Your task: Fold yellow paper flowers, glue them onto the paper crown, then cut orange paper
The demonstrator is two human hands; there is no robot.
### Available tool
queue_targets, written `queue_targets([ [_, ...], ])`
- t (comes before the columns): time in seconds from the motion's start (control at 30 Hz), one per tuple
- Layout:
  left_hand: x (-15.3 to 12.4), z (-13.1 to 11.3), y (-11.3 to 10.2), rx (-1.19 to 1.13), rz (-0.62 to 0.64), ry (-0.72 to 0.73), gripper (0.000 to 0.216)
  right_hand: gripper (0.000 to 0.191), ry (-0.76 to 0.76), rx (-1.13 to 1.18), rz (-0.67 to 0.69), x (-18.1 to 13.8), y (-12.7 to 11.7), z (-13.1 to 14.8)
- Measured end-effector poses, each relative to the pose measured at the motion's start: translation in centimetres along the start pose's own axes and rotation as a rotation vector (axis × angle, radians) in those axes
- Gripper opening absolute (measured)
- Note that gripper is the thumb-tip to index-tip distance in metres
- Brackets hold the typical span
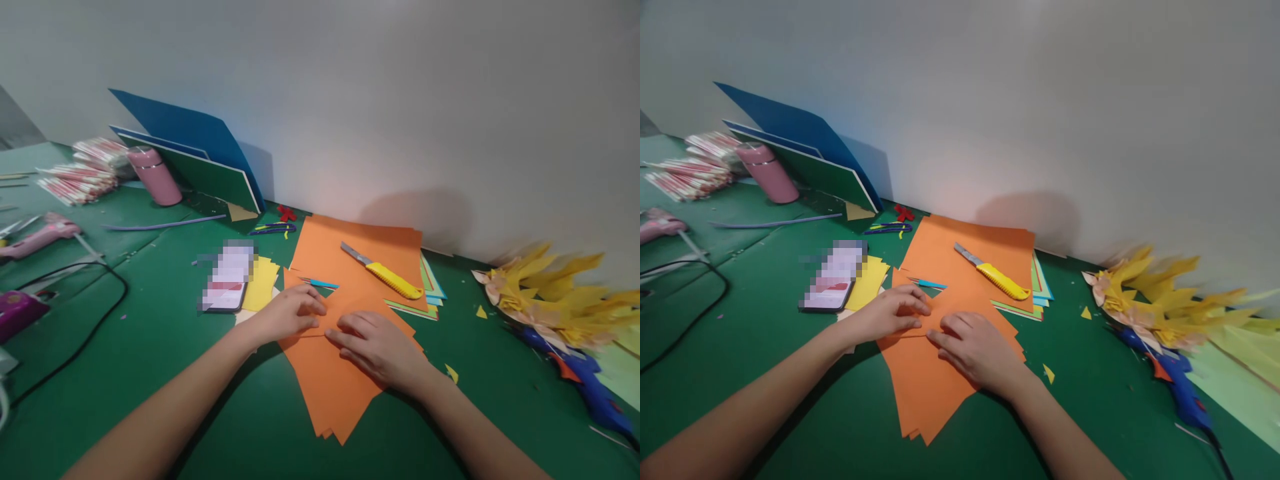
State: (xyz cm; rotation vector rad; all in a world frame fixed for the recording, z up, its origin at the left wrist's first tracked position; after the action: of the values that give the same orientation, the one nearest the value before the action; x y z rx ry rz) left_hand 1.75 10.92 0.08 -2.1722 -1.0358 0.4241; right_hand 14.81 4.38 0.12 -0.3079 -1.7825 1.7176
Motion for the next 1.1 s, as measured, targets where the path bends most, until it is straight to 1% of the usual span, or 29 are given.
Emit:
queue_targets([
  [0.23,0.0,0.0,0.0,-0.005,0.005,-0.006,0.018,0.021,-0.042,-0.010,0.004,0.8,-0.2,0.4],
  [0.37,-0.1,-0.1,0.1,-0.026,0.014,-0.015,0.017,0.020,-0.070,0.019,0.050,1.8,0.0,0.9],
  [0.57,-0.1,-0.1,0.2,-0.049,-0.009,0.035,0.011,0.021,-0.118,0.110,0.107,3.3,0.3,2.0],
  [0.7,0.0,0.2,0.1,-0.036,-0.023,0.028,0.017,0.020,-0.140,0.137,0.133,4.2,0.5,2.6],
  [0.83,0.1,0.3,0.1,-0.029,-0.029,0.028,0.023,0.020,-0.162,0.154,0.124,4.8,0.6,2.9],
  [0.93,0.0,0.3,0.1,-0.032,-0.033,0.031,0.022,0.022,-0.159,0.168,0.111,4.8,0.6,2.9],
  [1.1,-0.1,0.1,0.0,-0.052,-0.021,0.041,0.009,0.023,-0.087,0.167,0.125,3.6,0.5,2.1],
])
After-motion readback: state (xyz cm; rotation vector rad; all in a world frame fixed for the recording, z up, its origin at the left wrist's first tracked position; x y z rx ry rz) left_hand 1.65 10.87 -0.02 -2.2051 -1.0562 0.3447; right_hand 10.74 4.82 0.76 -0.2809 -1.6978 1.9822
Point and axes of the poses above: each hand's wrist, its own x-axis towards the middle knuckle, its own y-axis out of the palm, z = x × y, the point moved 6 cm from there along x, towards the middle knuckle, and after that the axes turned 2 degrees about x, right-handed, at the moved point
